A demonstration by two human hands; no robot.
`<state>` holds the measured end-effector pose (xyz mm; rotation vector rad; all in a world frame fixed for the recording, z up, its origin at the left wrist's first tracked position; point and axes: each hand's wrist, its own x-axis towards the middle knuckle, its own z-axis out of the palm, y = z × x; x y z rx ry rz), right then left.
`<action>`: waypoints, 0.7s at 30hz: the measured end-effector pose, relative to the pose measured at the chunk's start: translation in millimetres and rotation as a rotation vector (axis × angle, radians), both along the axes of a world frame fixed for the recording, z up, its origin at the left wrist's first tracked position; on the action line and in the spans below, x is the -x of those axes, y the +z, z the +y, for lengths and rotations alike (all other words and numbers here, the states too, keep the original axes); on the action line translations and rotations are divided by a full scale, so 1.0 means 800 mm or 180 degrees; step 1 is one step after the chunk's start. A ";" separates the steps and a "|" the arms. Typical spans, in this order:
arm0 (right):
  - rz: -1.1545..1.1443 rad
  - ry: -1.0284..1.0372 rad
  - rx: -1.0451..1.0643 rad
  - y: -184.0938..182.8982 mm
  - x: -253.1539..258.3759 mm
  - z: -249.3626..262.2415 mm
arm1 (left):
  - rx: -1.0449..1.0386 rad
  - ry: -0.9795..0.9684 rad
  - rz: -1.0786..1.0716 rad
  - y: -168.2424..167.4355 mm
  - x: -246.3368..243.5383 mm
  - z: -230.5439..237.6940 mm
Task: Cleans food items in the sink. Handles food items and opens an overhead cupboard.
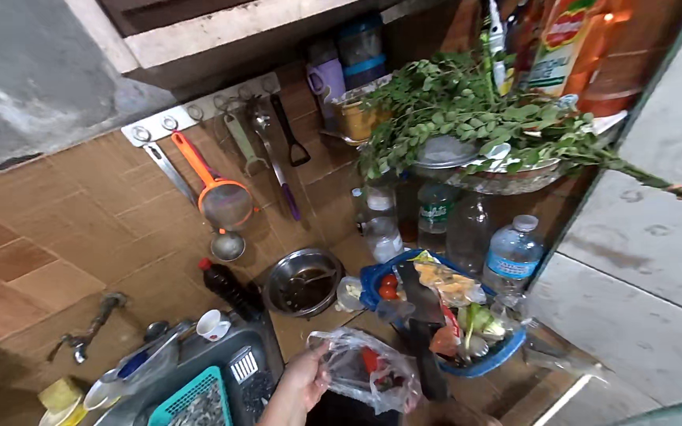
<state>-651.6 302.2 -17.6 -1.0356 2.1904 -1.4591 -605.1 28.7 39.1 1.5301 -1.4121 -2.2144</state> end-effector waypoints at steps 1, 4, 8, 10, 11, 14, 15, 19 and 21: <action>0.0125 0.0043 0.0115 0.008 -0.002 -0.012 | -0.0007 0.0103 0.0025 0.005 -0.016 0.000; 0.0536 0.0025 0.0283 0.019 -0.012 -0.056 | -0.0033 0.0394 0.0293 0.022 -0.065 -0.002; 0.1221 0.0770 -0.0157 -0.011 -0.023 -0.108 | 0.0051 0.0454 0.0253 0.008 -0.124 -0.011; 0.1173 0.1442 -0.0993 -0.014 -0.027 -0.122 | 0.0179 0.0496 0.0021 -0.019 -0.147 -0.013; 0.1118 0.1645 -0.1348 -0.015 -0.029 -0.127 | 0.0255 0.0548 -0.0080 -0.030 -0.157 -0.013; 0.1161 0.1578 -0.1722 -0.019 -0.029 -0.127 | 0.0664 0.0690 -0.0342 -0.045 -0.173 -0.011; 0.1171 0.1387 -0.1738 -0.018 -0.028 -0.123 | 0.0868 0.0710 -0.0437 -0.045 -0.179 -0.010; 0.0814 0.0660 -0.1236 0.018 -0.040 -0.120 | 0.2403 0.0665 -0.0400 -0.044 -0.207 -0.006; 0.0770 0.0718 -0.0417 0.035 -0.062 -0.135 | 0.3790 0.0633 0.0021 -0.035 -0.216 0.004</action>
